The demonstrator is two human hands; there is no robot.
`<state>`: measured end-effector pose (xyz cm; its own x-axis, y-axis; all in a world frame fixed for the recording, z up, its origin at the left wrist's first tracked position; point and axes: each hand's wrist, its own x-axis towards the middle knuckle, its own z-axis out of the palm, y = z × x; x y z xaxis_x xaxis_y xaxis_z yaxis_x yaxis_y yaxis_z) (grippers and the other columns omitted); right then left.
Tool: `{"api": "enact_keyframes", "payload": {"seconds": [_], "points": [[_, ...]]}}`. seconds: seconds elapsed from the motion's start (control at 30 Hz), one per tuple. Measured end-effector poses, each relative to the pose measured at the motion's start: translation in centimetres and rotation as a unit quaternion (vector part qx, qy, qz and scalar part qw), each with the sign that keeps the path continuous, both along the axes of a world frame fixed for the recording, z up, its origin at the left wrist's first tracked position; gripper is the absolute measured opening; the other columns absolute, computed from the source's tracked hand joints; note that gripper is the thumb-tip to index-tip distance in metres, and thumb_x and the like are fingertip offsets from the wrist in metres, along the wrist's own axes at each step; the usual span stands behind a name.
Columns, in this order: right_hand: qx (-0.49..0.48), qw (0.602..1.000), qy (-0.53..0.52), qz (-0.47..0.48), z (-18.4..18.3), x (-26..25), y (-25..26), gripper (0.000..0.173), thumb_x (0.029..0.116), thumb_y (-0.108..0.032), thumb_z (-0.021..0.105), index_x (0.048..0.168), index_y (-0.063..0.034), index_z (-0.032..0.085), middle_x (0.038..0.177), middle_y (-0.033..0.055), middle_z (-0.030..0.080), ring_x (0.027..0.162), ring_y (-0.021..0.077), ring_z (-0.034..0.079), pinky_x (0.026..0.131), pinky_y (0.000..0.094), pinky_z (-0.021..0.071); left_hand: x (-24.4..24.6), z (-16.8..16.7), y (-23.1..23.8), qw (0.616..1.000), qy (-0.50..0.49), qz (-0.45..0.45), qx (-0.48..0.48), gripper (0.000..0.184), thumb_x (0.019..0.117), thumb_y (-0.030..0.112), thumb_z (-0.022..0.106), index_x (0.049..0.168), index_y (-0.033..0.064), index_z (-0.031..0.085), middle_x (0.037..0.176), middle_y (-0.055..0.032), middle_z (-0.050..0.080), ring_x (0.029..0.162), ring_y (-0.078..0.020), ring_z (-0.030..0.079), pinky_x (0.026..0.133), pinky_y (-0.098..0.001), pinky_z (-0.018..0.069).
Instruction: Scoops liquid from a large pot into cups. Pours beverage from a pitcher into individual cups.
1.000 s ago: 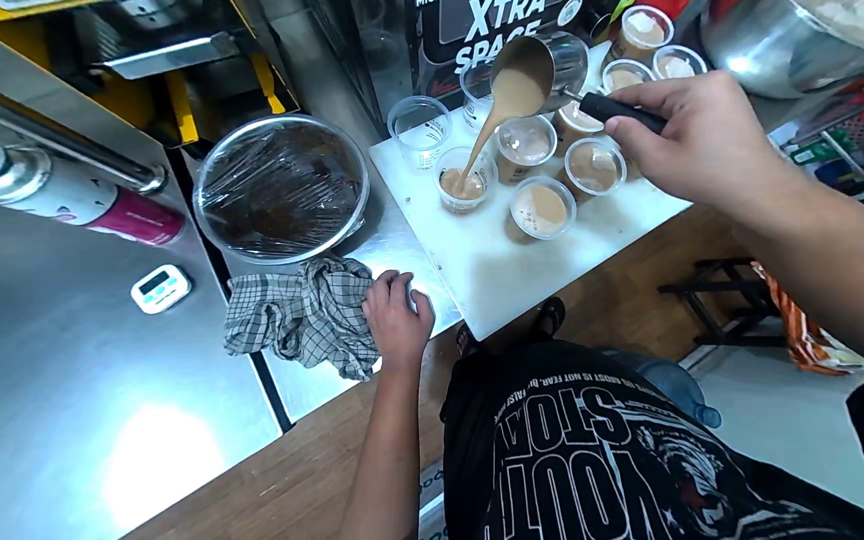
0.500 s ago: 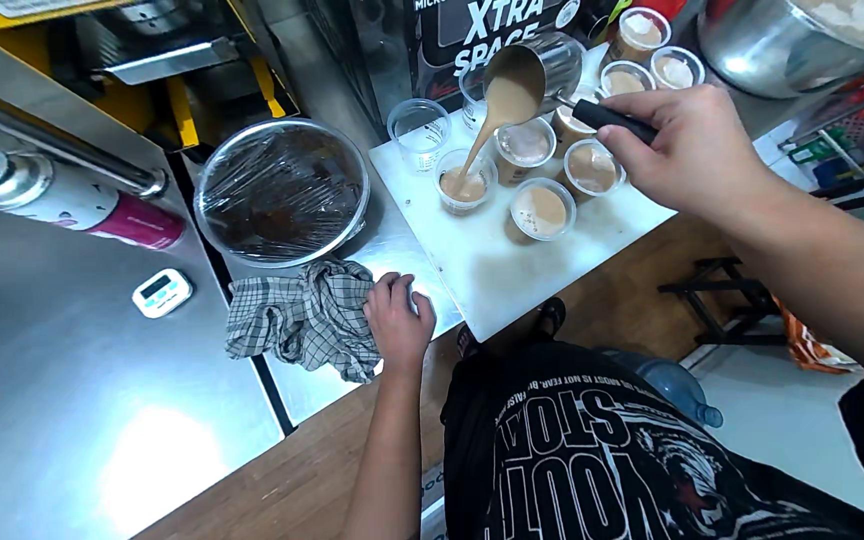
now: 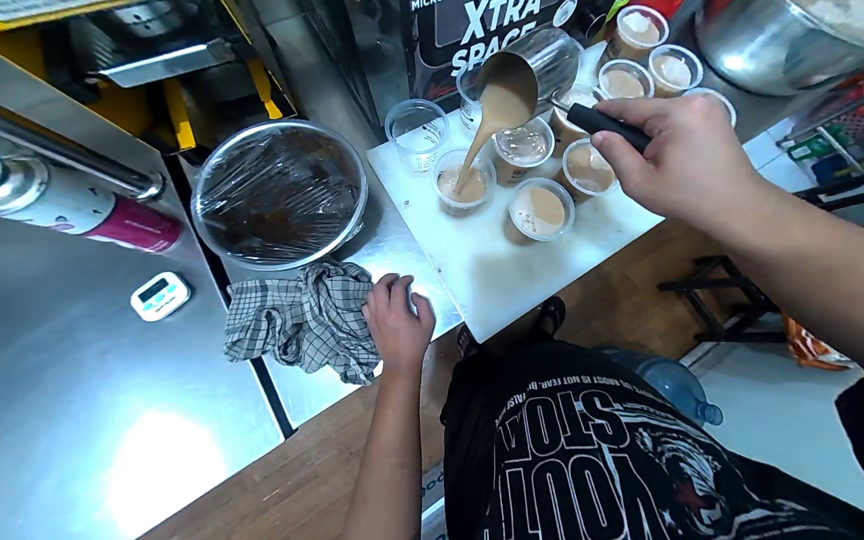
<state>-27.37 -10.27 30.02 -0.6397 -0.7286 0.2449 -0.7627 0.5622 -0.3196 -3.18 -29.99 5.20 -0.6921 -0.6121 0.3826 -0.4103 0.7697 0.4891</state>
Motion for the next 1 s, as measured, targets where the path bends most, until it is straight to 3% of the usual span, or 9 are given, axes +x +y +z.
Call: {"api": "enact_keyframes", "payload": {"seconds": [1.0], "points": [[0.0,1.0,0.011,0.005,0.34,0.62,-0.09,0.035,0.1052,-0.021,0.05,0.127,-0.0022,0.069,0.087,0.0144,0.072,0.068,0.0237,0.066,0.063,0.0442,0.0527,0.03,0.14,-0.01,1.0,0.002,-0.001,0.007,0.033,0.0903,0.023,0.051,0.105,0.0081,0.076,0.115,-0.0158,0.069,0.102,-0.0355,0.064,0.084,-0.0512,0.0482]]}}
